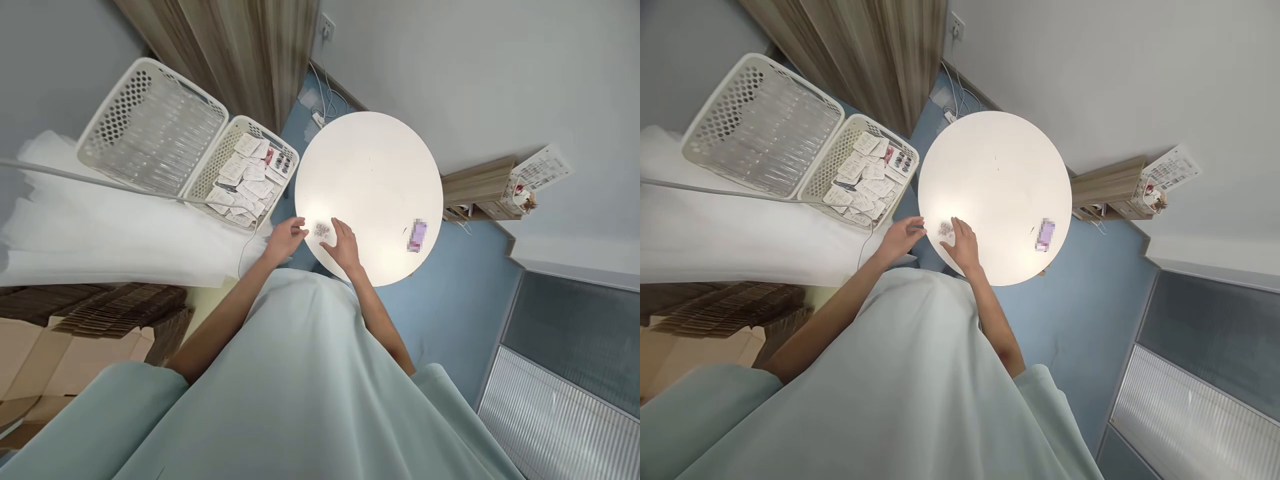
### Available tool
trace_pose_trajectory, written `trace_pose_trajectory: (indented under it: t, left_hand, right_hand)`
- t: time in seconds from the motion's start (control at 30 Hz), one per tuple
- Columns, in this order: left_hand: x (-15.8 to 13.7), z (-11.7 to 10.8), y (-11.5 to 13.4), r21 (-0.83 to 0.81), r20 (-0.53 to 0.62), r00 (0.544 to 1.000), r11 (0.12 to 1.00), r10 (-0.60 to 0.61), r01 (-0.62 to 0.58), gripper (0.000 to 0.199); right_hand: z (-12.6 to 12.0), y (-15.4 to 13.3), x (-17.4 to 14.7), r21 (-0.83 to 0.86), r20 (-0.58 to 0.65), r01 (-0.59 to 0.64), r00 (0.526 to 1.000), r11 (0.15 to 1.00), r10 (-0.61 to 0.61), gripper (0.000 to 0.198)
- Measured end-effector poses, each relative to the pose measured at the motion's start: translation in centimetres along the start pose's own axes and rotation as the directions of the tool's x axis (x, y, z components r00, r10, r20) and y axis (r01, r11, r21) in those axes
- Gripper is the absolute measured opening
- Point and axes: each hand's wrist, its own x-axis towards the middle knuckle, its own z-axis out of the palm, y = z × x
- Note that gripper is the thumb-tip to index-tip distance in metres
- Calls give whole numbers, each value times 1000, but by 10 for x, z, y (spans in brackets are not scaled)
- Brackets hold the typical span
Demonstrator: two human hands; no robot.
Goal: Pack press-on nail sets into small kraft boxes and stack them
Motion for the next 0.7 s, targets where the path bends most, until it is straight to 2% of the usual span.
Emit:
trace_pose_trajectory:
  t: [0.23,0.4,0.53,0.7]
  left_hand:
    - [2,-53,1,-148,-174,983,986,57,-83,25]
    - [9,-87,10,-208,-287,953,965,94,-158,22]
    - [25,-115,12,-168,-428,896,963,120,-210,25]
    - [66,-163,4,-6,-569,815,991,108,-136,41]
  right_hand:
    - [-10,-53,20,6,-85,102,991,995,-101,18]
    - [-21,-99,45,-23,-108,197,974,980,-198,16]
    - [-32,-132,64,-29,-107,276,955,961,-278,16]
    - [-44,-164,81,-34,-115,316,941,948,-318,16]
